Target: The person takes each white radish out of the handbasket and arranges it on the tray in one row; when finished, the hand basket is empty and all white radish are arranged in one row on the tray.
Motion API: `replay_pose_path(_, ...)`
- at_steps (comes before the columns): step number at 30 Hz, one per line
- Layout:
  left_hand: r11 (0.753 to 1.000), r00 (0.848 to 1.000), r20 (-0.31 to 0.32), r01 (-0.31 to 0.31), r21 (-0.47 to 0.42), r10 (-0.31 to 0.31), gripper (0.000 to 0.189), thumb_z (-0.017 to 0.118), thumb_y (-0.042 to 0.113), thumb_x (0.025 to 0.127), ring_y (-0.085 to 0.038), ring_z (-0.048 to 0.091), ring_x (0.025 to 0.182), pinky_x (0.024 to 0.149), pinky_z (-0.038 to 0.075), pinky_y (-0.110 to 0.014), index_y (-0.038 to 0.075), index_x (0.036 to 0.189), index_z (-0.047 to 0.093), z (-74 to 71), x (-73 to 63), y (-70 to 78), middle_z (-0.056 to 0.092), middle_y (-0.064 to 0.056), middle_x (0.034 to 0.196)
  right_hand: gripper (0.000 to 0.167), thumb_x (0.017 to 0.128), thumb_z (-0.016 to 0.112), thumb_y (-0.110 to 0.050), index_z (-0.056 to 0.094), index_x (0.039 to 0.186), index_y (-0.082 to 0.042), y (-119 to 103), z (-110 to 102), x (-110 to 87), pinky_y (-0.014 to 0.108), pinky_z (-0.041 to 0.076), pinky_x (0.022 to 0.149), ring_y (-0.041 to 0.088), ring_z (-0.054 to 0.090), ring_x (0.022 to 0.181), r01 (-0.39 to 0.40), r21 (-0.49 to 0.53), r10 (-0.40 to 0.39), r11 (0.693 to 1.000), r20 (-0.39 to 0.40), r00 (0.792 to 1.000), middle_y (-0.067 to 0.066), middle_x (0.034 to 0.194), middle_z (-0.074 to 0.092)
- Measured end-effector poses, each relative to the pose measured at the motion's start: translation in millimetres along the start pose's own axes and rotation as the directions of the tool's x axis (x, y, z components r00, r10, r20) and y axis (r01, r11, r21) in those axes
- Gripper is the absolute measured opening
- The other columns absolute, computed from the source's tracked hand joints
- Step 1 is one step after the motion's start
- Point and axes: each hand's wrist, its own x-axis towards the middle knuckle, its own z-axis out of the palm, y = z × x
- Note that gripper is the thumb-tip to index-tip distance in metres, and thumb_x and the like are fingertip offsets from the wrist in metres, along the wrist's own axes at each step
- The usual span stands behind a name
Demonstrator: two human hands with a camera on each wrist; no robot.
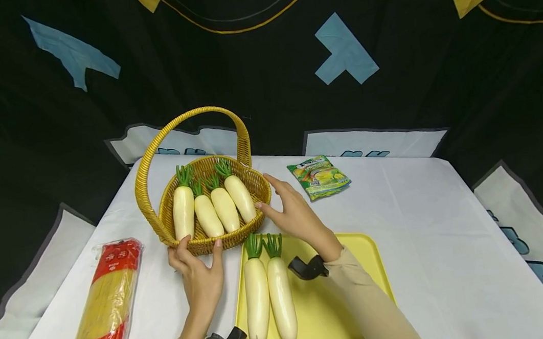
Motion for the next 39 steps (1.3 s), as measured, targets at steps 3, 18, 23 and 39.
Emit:
replay_pose_path(3,1.000,1.000,-0.006,-0.001,-0.002,0.001,0.064,0.055,0.042,0.087,-0.057,0.041,0.104,0.076,0.037,-0.060,0.013,0.132,0.020,-0.3,0.4,0.2,-0.005,-0.027,0.144,0.062,0.089,0.055,-0.037,0.028,0.142,-0.020,-1.9,6.9,26.4,0.046,0.037,0.100,0.028,0.040,0.127,0.029,-0.009,-0.029,1.000,0.025,0.999,0.012,0.140,0.039)
replay_pose_path(18,1.000,0.999,-0.026,-0.019,0.001,0.019,0.063,0.058,0.040,0.086,-0.055,0.041,0.105,0.077,0.038,-0.058,0.014,0.131,0.022,1.6,0.2,-1.9,-0.001,-0.025,0.143,0.064,0.088,0.056,-0.037,0.027,0.142,-0.022,-7.0,49.5,90.0,0.046,0.036,0.102,0.033,0.032,0.132,0.068,-0.161,-0.024,0.985,0.257,0.966,0.019,0.143,0.031)
replay_pose_path(23,1.000,1.000,-0.020,-0.008,0.002,0.008,0.063,0.057,0.040,0.086,-0.056,0.040,0.106,0.077,0.038,-0.059,0.014,0.132,0.022,0.9,0.1,-0.7,-0.002,-0.025,0.143,0.069,0.085,0.061,-0.036,0.024,0.143,-0.027,-6.2,57.0,93.4,0.048,0.035,0.101,0.035,0.022,0.137,-0.007,-0.209,0.083,0.978,0.356,0.931,0.021,0.147,0.022)
replay_pose_path(39,1.000,1.000,-0.002,0.004,0.009,-0.004,0.065,0.055,0.042,0.087,-0.056,0.042,0.103,0.076,0.038,-0.059,0.014,0.133,0.020,-0.2,0.1,-0.4,-0.003,-0.026,0.143,0.076,0.083,0.065,-0.021,0.021,0.144,-0.028,1.8,64.9,96.4,0.036,0.045,0.088,0.030,0.033,0.132,-0.089,-0.265,0.201,0.960,0.433,0.879,0.018,0.148,0.024)
